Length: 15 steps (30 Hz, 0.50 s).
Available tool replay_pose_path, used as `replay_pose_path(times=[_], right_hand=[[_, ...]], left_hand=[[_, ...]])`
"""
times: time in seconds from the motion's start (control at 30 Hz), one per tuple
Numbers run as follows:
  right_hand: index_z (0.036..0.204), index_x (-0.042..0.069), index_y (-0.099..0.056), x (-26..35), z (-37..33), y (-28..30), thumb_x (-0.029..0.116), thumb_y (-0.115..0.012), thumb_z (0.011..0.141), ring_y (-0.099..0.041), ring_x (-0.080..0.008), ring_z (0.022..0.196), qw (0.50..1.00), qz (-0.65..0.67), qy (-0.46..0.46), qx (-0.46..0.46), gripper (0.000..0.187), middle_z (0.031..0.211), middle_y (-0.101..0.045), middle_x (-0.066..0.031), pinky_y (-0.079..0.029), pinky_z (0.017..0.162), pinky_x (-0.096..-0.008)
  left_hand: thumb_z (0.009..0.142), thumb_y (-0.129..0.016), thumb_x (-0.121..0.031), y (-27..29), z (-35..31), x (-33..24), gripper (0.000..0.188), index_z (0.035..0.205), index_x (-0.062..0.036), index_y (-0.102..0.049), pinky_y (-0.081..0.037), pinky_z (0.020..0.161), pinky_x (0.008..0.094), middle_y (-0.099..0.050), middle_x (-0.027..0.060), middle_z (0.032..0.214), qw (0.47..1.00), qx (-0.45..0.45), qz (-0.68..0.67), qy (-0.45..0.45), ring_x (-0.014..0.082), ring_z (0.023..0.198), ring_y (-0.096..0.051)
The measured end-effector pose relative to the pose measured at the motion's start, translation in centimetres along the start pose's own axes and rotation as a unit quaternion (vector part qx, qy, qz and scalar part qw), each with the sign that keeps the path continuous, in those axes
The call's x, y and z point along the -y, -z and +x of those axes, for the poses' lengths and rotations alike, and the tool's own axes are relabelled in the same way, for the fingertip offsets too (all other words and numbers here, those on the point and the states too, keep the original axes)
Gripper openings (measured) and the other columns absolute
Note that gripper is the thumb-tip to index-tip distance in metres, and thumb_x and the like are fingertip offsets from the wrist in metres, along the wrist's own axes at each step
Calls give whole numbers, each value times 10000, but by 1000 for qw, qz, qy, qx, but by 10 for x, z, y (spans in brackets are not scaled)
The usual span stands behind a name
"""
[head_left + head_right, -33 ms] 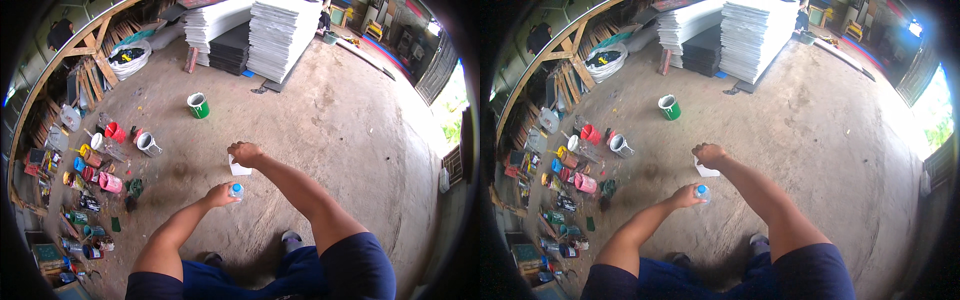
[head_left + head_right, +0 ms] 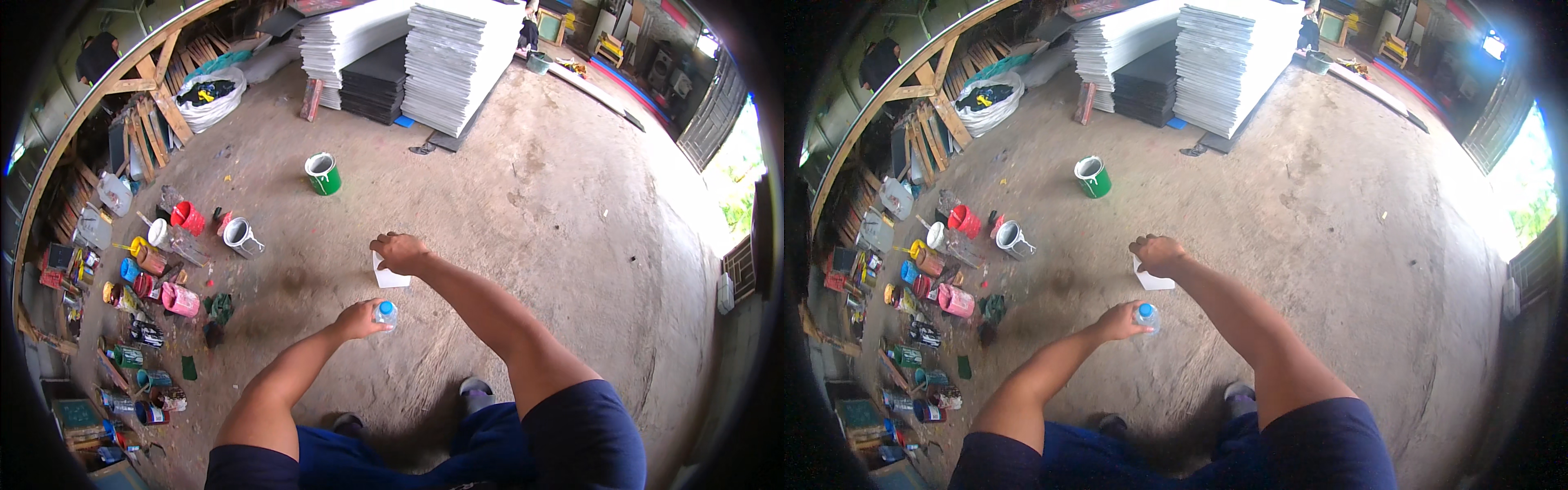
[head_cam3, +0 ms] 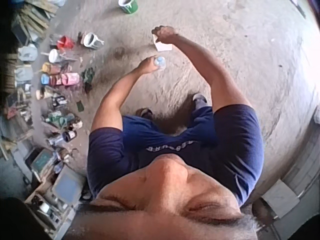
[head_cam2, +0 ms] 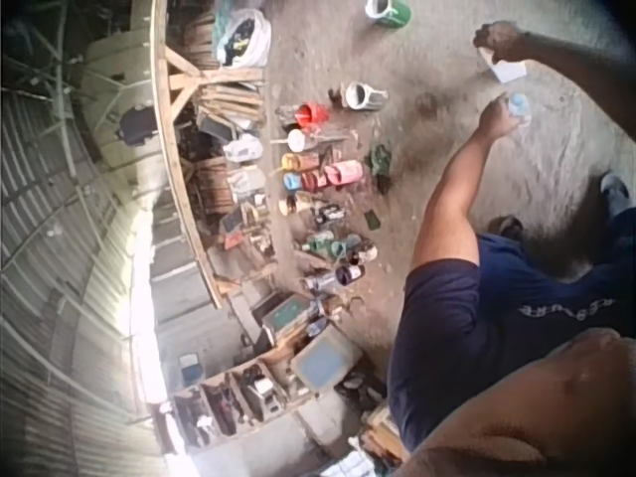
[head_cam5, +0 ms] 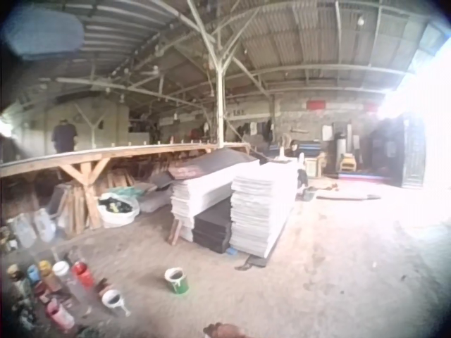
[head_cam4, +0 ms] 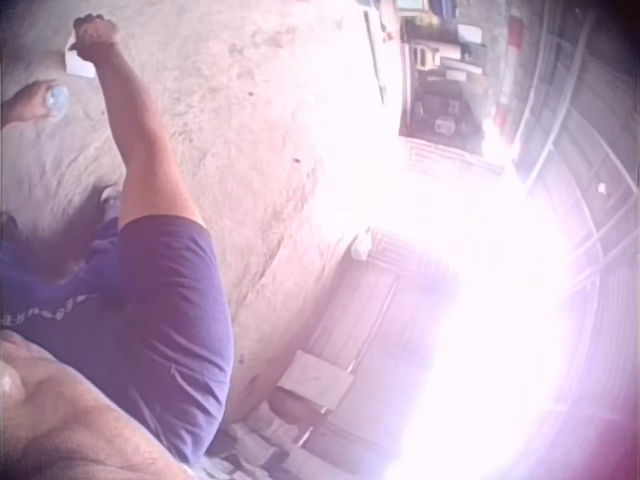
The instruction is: The person picks up a white foam sheet and places it on a stack. They then retrieve a plastic bottle and a white container, open the bottle, and pour liquid into the container. The person closes the bottle, places it on the floor, and later picks up a black plastic bag and a small wooden stick.
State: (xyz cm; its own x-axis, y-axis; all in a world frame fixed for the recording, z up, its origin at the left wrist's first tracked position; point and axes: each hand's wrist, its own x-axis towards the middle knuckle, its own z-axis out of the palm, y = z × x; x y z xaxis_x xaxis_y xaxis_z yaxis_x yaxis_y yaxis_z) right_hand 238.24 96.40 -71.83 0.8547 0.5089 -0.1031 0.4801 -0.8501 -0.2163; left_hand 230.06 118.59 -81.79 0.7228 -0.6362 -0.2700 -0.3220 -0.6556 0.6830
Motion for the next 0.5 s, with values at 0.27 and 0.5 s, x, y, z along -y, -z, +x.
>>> replay_pose_path(times=[0.27,0.5], right_hand=[[1474,146,-503,-3,-19,9,444,-808,871,-640,-331,1231,1000,22,-3,-15,739,1260,-659,-127,-564,993,-465],[1408,109,-560,-15,-47,4,428,-774,904,-633,-331,1216,989,29,38,-137,634,1224,-669,-121,-537,1015,-458]], left_hand=[[795,-884,-511,2,16,-7,723,1291,-61,-612,-565,870,443,-735,180,1050,996,-52,3,-68,346,993,-725],[846,-834,-500,0,29,-31,724,1352,-73,-541,-560,919,450,-737,164,1129,989,-92,-96,-70,343,1037,-730]])
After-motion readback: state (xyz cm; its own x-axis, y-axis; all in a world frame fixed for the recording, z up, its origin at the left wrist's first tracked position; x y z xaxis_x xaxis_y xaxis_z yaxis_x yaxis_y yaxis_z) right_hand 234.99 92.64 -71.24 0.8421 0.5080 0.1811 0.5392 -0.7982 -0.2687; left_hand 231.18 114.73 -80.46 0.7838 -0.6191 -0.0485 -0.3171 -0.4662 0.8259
